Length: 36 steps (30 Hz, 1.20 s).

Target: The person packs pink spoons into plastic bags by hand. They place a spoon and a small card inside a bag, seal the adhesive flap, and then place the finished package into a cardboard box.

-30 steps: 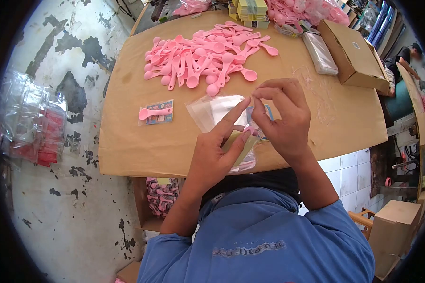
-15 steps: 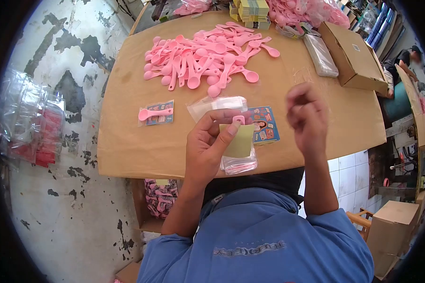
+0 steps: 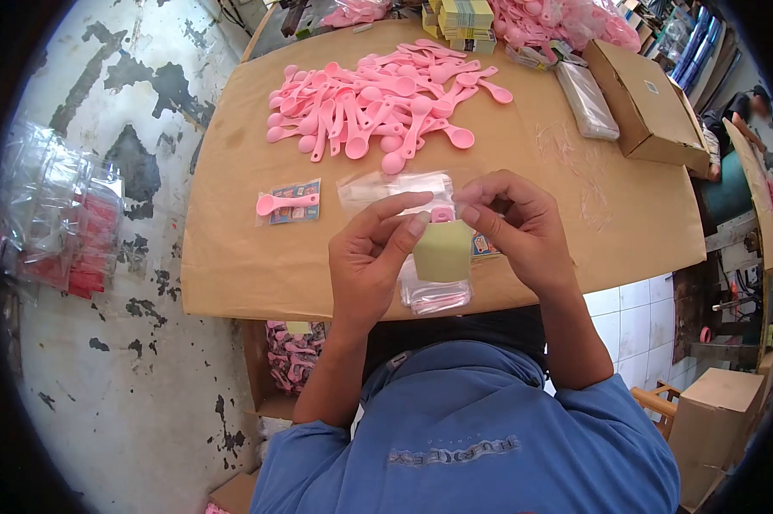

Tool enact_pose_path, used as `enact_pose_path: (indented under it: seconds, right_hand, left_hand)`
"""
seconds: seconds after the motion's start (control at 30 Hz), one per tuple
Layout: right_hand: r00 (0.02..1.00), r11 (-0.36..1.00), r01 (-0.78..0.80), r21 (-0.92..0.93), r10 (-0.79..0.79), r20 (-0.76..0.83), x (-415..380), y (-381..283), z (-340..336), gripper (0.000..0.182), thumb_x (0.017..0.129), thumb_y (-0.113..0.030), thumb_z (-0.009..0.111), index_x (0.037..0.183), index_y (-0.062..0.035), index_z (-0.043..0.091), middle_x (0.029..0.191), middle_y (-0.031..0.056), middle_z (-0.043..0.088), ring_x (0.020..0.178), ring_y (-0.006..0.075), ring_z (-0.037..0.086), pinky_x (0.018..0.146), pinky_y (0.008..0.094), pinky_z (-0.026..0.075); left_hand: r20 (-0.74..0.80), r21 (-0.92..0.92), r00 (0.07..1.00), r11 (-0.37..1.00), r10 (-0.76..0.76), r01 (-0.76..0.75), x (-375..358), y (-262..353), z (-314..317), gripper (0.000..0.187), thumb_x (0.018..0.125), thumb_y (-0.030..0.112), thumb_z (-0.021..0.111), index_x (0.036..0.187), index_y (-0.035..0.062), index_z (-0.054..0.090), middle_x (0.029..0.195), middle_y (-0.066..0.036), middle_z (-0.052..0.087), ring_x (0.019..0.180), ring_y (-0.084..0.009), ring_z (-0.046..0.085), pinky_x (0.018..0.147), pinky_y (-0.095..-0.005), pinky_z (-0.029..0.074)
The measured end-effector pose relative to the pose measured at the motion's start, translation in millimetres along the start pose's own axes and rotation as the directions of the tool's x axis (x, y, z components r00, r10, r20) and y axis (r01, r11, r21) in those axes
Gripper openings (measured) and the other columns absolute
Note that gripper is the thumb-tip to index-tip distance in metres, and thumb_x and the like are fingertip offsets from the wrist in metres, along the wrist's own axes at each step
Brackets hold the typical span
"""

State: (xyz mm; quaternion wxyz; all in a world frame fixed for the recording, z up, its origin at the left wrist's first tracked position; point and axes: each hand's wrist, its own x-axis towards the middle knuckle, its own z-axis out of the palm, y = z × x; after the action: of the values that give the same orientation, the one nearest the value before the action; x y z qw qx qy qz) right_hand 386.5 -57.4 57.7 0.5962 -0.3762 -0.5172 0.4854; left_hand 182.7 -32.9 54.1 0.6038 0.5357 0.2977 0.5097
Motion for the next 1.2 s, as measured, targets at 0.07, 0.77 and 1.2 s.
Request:
enact_pose_path:
  seconds: [0.07,0.77,1.2]
  right_hand:
    - [0.997,0.998,0.063,-0.008,-0.062,0.037,0,-2,-4,0.012,0.100,-0.006,0.071,0.111,-0.0017,0.073,0.098,0.0009,0.069,0.088,0.0053,0.062,0.075,0.0219,0.049]
    - [0.994,0.975,0.110,-0.195,-0.104,0.041,-1,-4,-8,0.024,0.092,0.000,0.075,0.115,-0.0037,0.069,0.095,-0.0016,0.061,0.078,0.0016,0.053,0.061,0.0189,0.038]
    - [0.993,0.760,0.094,-0.643,-0.118,0.006,0,-2,4,0.024,0.089,-0.005,0.079,0.111,-0.0045,0.070,0.083,-0.0013,0.056,0.062,0.0043,0.040,0.054,0.0231,0.033]
  left_hand:
    - [0.008,-0.009,0.999,0.999,0.043,-0.043,-1,-1,1,0.019,0.103,0.004,0.066,0.121,-0.0026,0.070,0.105,-0.008,0.076,0.095,-0.0096,0.069,0.082,-0.0230,0.054]
    - [0.076,-0.174,0.996,0.983,-0.041,0.053,2,-3,4,0.038,0.096,-0.005,0.071,0.131,-0.0016,0.058,0.117,-0.019,0.074,0.110,-0.0177,0.071,0.094,-0.0301,0.057]
    - [-0.159,0.475,0.880,0.816,0.447,-0.328,2,19,-61,0.029,0.093,-0.010,0.069,0.121,-0.0025,0.071,0.124,-0.012,0.073,0.111,-0.0178,0.071,0.099,-0.0324,0.055]
